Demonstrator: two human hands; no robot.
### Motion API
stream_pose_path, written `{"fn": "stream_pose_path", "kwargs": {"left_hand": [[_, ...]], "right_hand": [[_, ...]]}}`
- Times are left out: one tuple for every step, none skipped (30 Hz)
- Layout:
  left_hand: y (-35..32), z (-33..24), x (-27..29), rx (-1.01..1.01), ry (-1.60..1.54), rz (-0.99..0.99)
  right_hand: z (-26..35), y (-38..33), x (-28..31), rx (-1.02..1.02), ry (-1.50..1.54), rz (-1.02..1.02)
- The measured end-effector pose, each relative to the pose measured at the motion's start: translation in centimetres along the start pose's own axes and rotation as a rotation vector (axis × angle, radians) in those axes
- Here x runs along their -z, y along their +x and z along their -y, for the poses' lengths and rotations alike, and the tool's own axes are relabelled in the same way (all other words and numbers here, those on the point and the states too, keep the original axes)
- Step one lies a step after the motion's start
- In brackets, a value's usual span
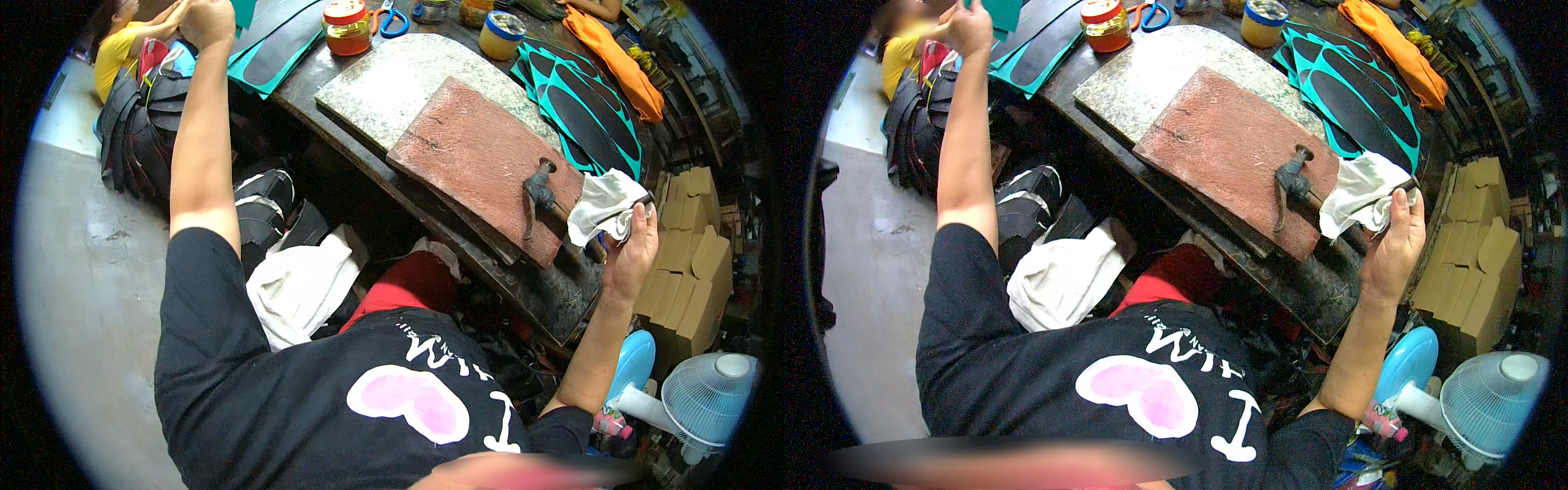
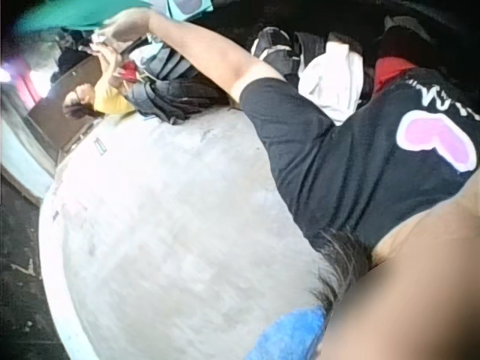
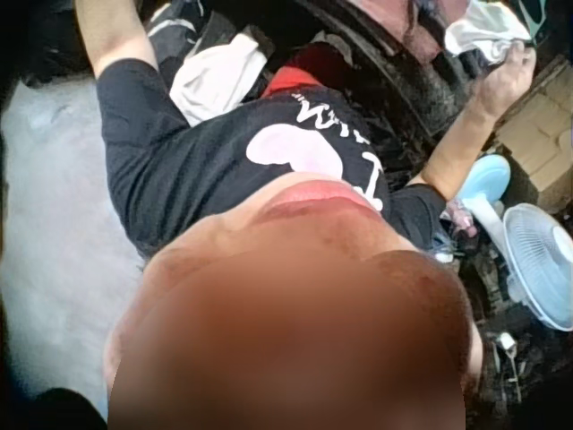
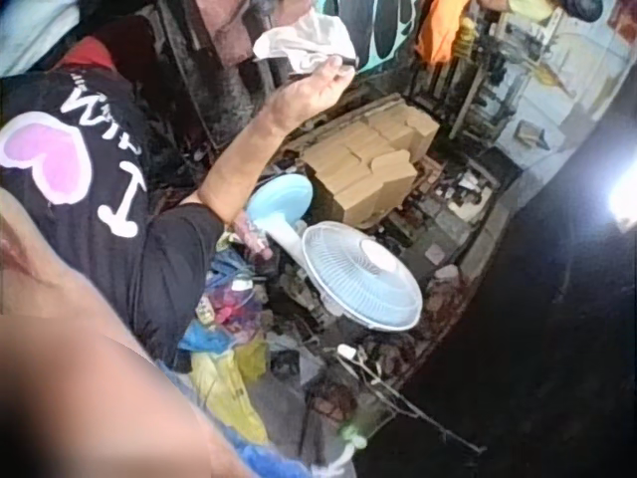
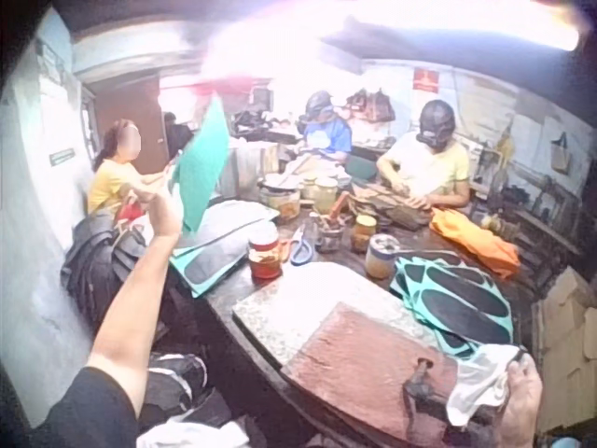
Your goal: The person uses a hammer and a small metal tool to repeatedly tap along the edges of teal and black shoe insoles placed on a wooden block. They occasionally lift and reposition the insoles and wipe the work surface with a cloth while continuing the hammering.
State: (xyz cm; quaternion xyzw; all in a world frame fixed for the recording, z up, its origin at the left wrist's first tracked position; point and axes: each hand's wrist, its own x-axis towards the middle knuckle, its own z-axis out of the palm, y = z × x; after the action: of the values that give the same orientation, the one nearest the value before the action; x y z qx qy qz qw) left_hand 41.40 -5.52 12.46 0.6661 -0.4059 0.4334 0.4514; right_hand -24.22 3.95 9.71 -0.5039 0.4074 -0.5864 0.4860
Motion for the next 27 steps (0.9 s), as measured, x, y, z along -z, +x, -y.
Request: {"fn": "stream_pose_path", "kwargs": {"left_hand": [[0.6, -2.0, 1.7, -0.041, -0.004, -0.029], [0.5, -4.3, 3.1, -0.114, -0.131, -0.068], [0.0, -6.8, 4.3, -0.186, -0.257, -0.107], [-1.5, -8.9, 5.5, -0.207, -0.102, -0.058], [-3.4, -11.1, 6.2, -0.193, -0.372, 0.086], [-6.0, -12.9, 7.1, -0.551, 0.509, 0.048], [-7.8, -13.9, 7.6, -0.426, -0.15, 0.413], [-9.8, -15.1, 7.5, -0.665, -0.338, 0.326], [-11.2, -15.8, 7.3, -0.739, -0.402, 0.461], [-12.6, -16.2, 7.4, -0.796, -0.316, 0.57], [-13.4, -16.5, 7.5, -0.849, -0.192, 0.712], [-13.7, -16.4, 7.9, -0.907, -0.09, 0.79], [-13.7, -16.6, 8.5, -0.96, 0.089, 0.975], [-13.5, -17.1, 9.1, -0.803, 0.062, 1.154], [-13.5, -17.9, 9.9, -0.821, 0.11, 1.068], [-13.3, -19.3, 10.4, -0.829, -0.092, 0.874], [-13.3, -20.9, 10.8, -0.81, -0.25, 0.747], [-13.6, -23.0, 11.1, -0.738, -0.61, 0.672], [-14.6, -25.0, 11.8, -0.619, -0.874, 0.717], [-15.6, -26.8, 12.3, -0.384, -1.123, 0.863], [-16.6, -28.4, 12.7, -0.126, -1.356, 0.997], [-17.3, -29.7, 12.7, 0.123, -1.532, 1.11], [-17.9, -30.7, 12.6, 0.364, -1.724, 1.192], [-18.3, -31.1, 12.4, 0.461, -1.756, 1.337], [-18.6, -31.4, 12.1, 0.516, -1.753, 1.488], [-19.0, -31.5, 12.0, 0.48, -1.802, 1.61], [-19.1, -31.4, 11.7, 0.488, -1.757, 1.767]], "right_hand": [[0.1, -0.2, 0.2, 0.016, -0.009, 0.002], [0.2, -0.4, 0.2, 0.014, -0.002, -0.008], [0.2, -0.6, 0.2, 0.004, 0.014, -0.023], [0.2, -0.8, 0.0, 0.019, 0.003, -0.022], [0.1, -0.9, -0.2, 0.026, 0.003, -0.029], [0.1, -1.1, -0.4, 0.034, 0.002, -0.038], [0.0, -1.1, -0.6, 0.035, 0.016, -0.018], [-0.1, -1.3, -0.8, 0.057, 0.004, 0.009], [-0.3, -1.3, -1.1, 0.067, 0.017, 0.004], [-0.3, -1.5, -1.2, 0.025, 0.022, 0.002], [-0.4, -1.5, -1.4, 0.039, -0.019, -0.004], [-0.5, -1.5, -1.5, 0.038, -0.04, 0.046], [-0.6, -1.4, -1.7, 0.037, -0.061, 0.071], [-0.8, -1.3, -2.1, 0.006, -0.089, 0.043], [-1.0, -1.2, -2.4, 0.02, -0.097, 0.067], [-1.2, -1.1, -2.9, 0.017, -0.085, 0.091], [-1.4, -1.0, -3.4, 0.006, -0.07, 0.099], [-1.7, -0.9, -4.0, 0.016, -0.077, 0.125], [-1.9, -0.9, -4.6, 0.021, -0.079, 0.129], [-2.1, -0.8, -5.0, 0.006, -0.054, 0.172], [-2.4, -0.7, -5.6, 0.051, -0.04, 0.224], [-2.4, -0.5, -5.9, 0.025, -0.07, 0.252], [-2.6, -0.3, -6.1, 0.004, -0.099, 0.326], [-2.7, 0.0, -6.3, -0.002, -0.162, 0.356], [-2.9, 0.5, -6.4, 0.004, -0.178, 0.382], [-3.1, 1.0, -6.5, 0.012, -0.194, 0.406], [-3.2, 1.6, -6.6, 0.029, -0.195, 0.437]]}}
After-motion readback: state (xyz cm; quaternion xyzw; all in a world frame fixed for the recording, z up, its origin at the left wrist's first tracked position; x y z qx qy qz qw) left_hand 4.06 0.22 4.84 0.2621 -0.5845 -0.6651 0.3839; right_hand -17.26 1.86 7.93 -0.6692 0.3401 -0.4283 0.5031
